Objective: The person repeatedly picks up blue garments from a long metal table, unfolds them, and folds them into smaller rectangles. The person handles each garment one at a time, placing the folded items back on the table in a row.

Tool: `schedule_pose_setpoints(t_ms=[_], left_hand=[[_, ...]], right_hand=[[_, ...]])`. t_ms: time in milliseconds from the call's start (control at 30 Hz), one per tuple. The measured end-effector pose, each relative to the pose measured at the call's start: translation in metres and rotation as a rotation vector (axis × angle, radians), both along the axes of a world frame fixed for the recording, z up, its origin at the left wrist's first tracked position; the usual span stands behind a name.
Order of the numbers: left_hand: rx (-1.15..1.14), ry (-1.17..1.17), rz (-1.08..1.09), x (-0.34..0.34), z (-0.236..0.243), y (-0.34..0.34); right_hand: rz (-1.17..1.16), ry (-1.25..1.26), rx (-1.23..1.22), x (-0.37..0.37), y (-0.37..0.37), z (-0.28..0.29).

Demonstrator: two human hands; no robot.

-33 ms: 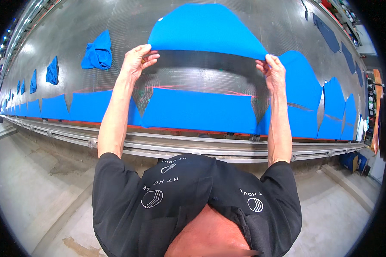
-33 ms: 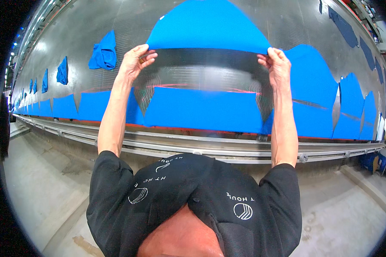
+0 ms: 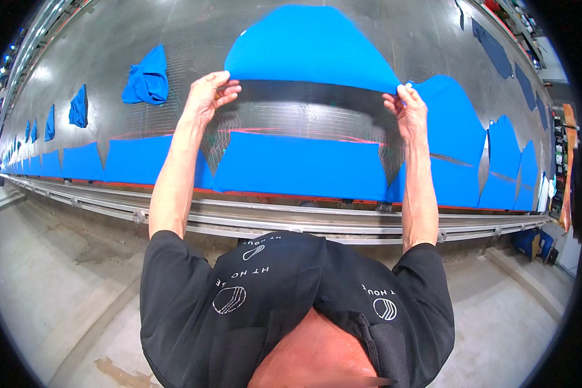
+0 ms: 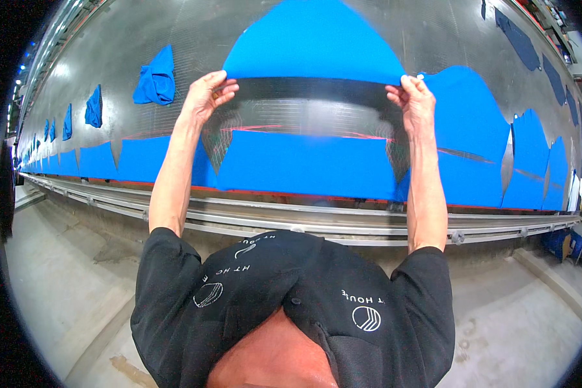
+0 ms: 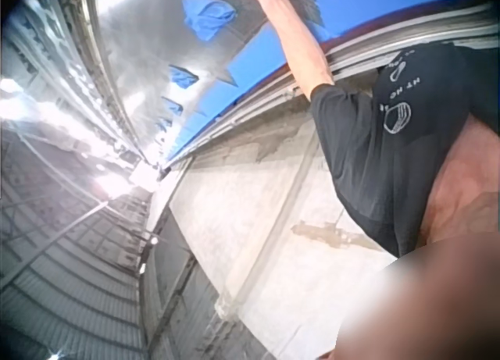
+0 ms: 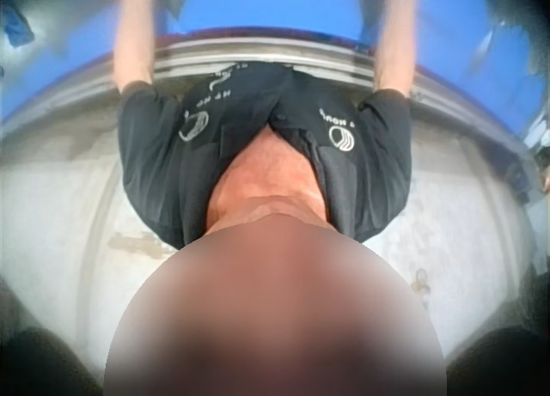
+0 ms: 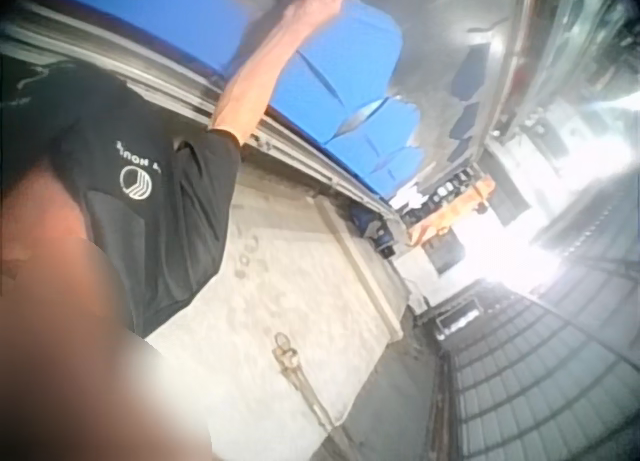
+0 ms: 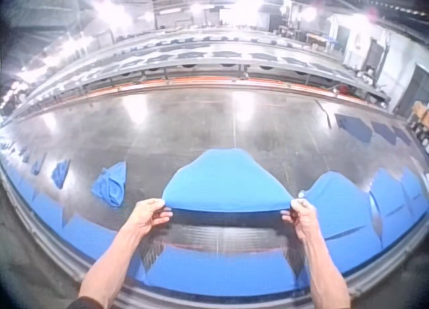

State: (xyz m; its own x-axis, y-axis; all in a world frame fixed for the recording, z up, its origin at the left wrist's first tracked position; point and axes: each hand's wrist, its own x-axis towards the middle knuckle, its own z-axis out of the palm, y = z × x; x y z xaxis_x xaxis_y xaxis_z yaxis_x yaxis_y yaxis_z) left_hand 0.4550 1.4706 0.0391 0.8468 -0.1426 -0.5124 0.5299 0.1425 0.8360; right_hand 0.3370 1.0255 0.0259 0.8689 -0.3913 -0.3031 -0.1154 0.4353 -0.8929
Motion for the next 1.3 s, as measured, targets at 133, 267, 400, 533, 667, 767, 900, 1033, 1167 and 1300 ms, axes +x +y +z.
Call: schedule_pose_setpoints(t_ms=[133,267,400,533,667,767,900,1033,1167,1300], left_hand=[[0.072,0.115,-0.038,-0.026,-0.035,0.005],[0.137,0.171,-0.030,-0.049,-0.047,0.011],[0.169,0.176,-0.034,-0.066,-0.046,0.017],[0.181,0.184,-0.039,-0.075,-0.045,0.021],[0.177,0.183,-0.017,-0.084,-0.045,0.020],[0.188,0.186,-0.014,-0.088,-0.045,0.021],[0.215,0.172,-0.028,-0.091,-0.048,0.022],[0.236,0.151,-0.040,-0.092,-0.053,0.024],[0.300,0.135,-0.050,-0.093,-0.056,0.023],[0.382,0.103,-0.053,-0.093,-0.057,0.020]], right_hand=[[-0.046,0.197,-0.015,-0.027,0.009,-0.033],[-0.052,0.304,-0.039,-0.050,0.017,-0.044],[-0.057,0.331,-0.069,-0.069,0.024,-0.044],[-0.065,0.347,-0.081,-0.081,0.028,-0.043],[-0.078,0.343,-0.073,-0.091,0.031,-0.045],[-0.083,0.341,-0.071,-0.095,0.034,-0.047],[-0.090,0.348,-0.091,-0.099,0.037,-0.048],[-0.090,0.325,-0.101,-0.099,0.039,-0.048],[-0.088,0.325,-0.109,-0.099,0.039,-0.049],[-0.077,0.328,-0.129,-0.099,0.039,-0.051]])
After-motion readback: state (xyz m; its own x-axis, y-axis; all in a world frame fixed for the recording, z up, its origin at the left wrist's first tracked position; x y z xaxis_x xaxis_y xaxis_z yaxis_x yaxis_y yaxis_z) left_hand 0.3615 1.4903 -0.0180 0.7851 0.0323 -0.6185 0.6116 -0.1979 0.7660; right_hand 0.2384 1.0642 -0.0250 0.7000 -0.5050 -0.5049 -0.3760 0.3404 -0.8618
